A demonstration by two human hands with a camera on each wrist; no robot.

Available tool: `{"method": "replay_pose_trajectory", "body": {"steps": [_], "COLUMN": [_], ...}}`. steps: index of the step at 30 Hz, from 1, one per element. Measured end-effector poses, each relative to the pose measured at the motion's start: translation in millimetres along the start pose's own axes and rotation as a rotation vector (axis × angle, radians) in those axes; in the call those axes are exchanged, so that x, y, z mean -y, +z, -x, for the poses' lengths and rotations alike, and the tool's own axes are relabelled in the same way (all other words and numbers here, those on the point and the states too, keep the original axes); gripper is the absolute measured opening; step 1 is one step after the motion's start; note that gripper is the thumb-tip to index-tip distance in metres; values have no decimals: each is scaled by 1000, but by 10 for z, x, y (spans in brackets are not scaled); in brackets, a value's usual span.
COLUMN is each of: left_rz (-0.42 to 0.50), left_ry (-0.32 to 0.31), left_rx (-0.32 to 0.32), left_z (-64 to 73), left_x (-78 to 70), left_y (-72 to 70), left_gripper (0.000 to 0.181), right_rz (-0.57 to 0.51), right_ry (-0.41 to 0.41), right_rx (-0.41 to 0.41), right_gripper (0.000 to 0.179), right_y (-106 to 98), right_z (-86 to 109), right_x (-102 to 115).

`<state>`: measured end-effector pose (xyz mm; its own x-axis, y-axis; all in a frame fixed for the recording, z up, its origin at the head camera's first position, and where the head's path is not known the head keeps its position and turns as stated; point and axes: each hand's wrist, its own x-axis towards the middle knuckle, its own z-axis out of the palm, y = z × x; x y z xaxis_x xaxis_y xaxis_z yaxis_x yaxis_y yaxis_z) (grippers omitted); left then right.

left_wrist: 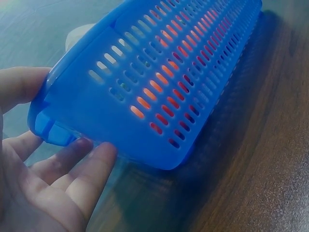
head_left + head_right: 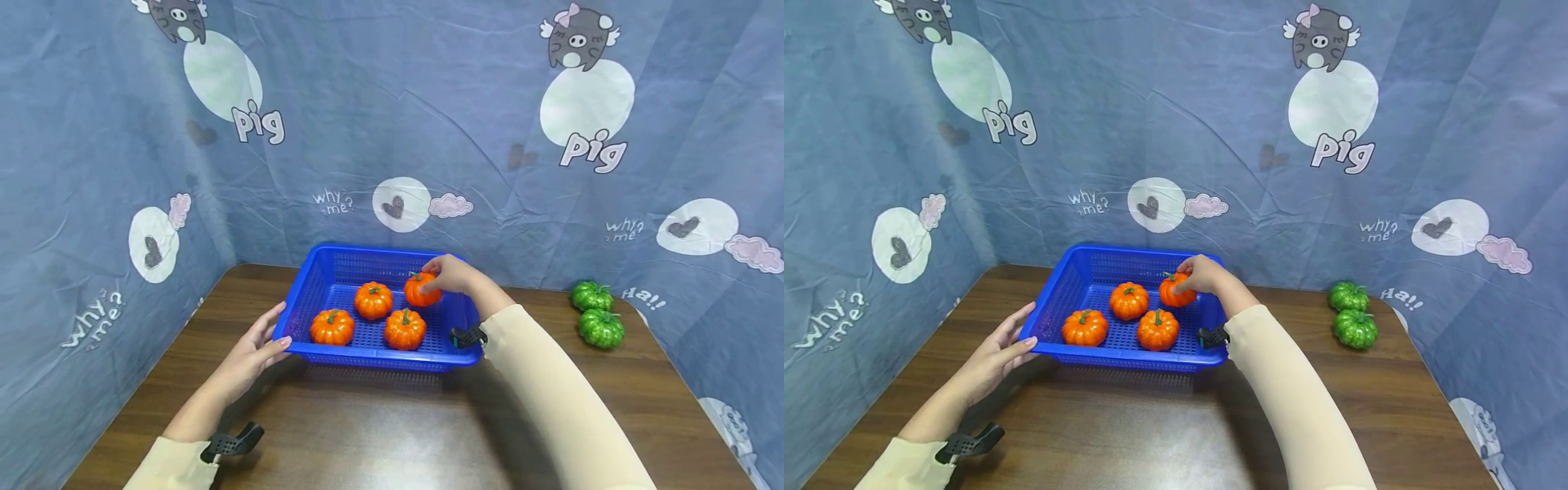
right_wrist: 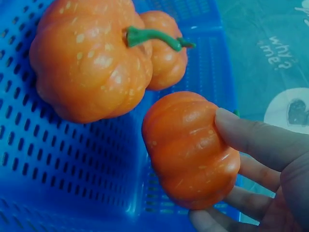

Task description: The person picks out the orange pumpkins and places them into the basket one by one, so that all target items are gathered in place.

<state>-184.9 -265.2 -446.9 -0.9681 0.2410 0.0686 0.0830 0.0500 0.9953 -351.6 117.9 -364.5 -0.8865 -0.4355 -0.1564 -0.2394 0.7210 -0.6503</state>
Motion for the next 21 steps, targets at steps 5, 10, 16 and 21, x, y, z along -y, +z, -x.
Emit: {"method": "replay_pose_trajectory", "body": {"steps": [5, 10, 16, 21], "left_rz": [-3, -10, -2, 5], "left_ry": [-1, -7, -6, 6], "left_rx": [1, 4, 1, 10], "left_z": [-8, -3, 0, -4], "left_x": [5, 1, -1, 10], "left_y": [0, -11, -14, -8], "left_gripper": [71, 71, 72, 71], "right_rz": [-10, -34, -59, -73], "right_ry": [17, 16, 8, 29], "right_rx": [7, 12, 29, 45], "right_gripper": [55, 55, 55, 55], "right_y": [15, 48, 132, 197], "right_z": [-53, -96, -154, -185], "right_x": [-41, -51, -56, -86]}}
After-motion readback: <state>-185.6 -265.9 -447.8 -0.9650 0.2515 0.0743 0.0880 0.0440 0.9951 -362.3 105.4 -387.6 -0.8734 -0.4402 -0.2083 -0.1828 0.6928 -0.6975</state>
